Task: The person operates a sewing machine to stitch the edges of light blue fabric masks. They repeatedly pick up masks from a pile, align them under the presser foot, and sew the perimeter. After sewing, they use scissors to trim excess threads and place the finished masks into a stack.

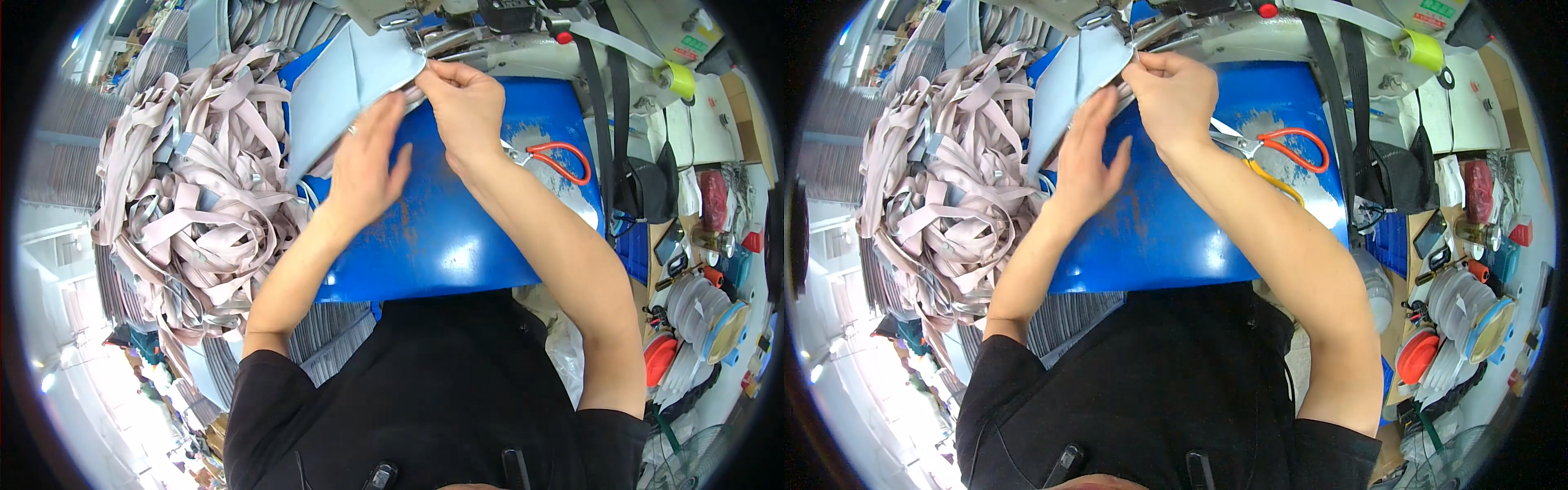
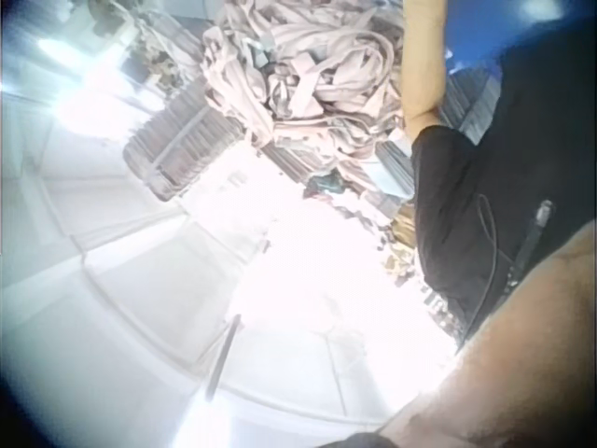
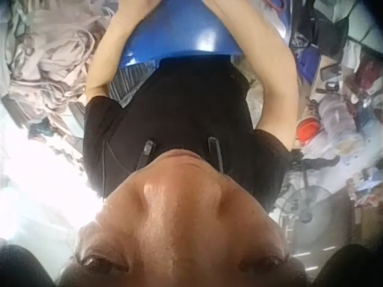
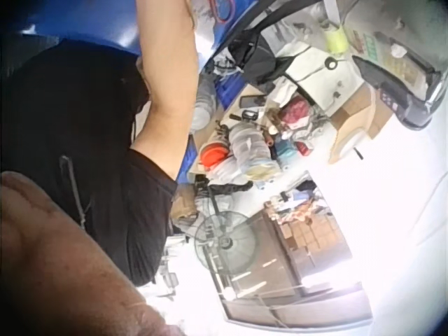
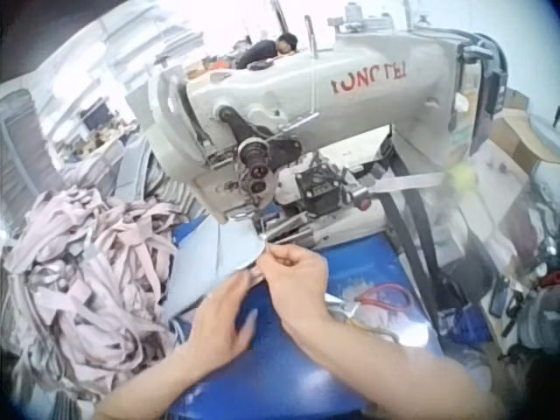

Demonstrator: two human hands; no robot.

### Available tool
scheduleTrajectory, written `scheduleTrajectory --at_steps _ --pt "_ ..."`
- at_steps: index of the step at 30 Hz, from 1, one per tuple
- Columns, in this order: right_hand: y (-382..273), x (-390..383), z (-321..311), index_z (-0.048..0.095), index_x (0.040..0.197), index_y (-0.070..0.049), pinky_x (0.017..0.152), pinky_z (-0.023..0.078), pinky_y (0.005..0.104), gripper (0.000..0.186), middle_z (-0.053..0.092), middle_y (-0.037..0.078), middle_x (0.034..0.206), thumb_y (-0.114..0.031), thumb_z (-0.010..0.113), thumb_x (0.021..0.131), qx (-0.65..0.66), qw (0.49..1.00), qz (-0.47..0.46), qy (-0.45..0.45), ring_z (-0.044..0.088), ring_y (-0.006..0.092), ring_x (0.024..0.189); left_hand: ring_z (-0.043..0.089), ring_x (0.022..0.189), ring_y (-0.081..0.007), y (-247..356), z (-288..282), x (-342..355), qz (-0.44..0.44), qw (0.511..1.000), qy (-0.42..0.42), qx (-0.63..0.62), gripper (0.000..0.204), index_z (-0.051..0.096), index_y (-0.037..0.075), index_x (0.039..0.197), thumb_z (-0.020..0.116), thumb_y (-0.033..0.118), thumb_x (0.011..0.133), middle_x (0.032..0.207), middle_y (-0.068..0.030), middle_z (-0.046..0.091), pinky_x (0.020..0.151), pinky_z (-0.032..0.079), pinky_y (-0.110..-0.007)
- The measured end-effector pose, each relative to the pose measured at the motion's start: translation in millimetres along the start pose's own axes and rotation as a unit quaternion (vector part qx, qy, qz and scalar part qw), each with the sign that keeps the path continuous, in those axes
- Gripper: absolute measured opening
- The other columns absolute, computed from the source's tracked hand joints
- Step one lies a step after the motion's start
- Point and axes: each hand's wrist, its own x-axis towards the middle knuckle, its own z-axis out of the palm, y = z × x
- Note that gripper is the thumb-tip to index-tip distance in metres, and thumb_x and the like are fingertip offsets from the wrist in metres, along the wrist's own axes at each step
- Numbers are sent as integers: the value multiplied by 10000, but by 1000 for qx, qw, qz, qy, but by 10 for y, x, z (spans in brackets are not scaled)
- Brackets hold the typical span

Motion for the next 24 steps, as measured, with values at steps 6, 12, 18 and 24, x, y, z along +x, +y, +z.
scheduleTrajectory --at_steps 6,12,18,24 --pt "32 0 -18 719 1077 68 714 478 244 329 701 47 929 -117 816 824 -52 998 -32 -12 620 99 820 693 853 -346 -50 -346 202 -5 990 -129 58 529 682 88 1303 697 7 780 888 -123 661 768 575 -434" --pt "123 49 -43 705 1105 33 792 565 369 437 722 141 924 -160 778 719 -215 974 -70 0 706 273 835 657 849 -413 366 -508 446 37 978 -206 13 329 677 9 1063 645 -35 739 838 -186 636 741 539 -496" --pt "-140 -47 -145 711 1097 49 591 519 285 277 704 75 852 -13 709 827 -40 988 79 -124 635 139 688 675 860 -376 503 -725 580 78 985 -152 22 255 697 44 1089 693 46 834 912 -155 671 771 552 -451" --pt "-167 -79 -180 712 1172 11 600 485 218 310 665 -8 852 -60 744 872 -10 982 127 -141 585 61 722 683 856 -350 -257 -1125 991 155 948 -217 173 520 640 212 1414 677 119 904 999 -143 656 787 556 -434"
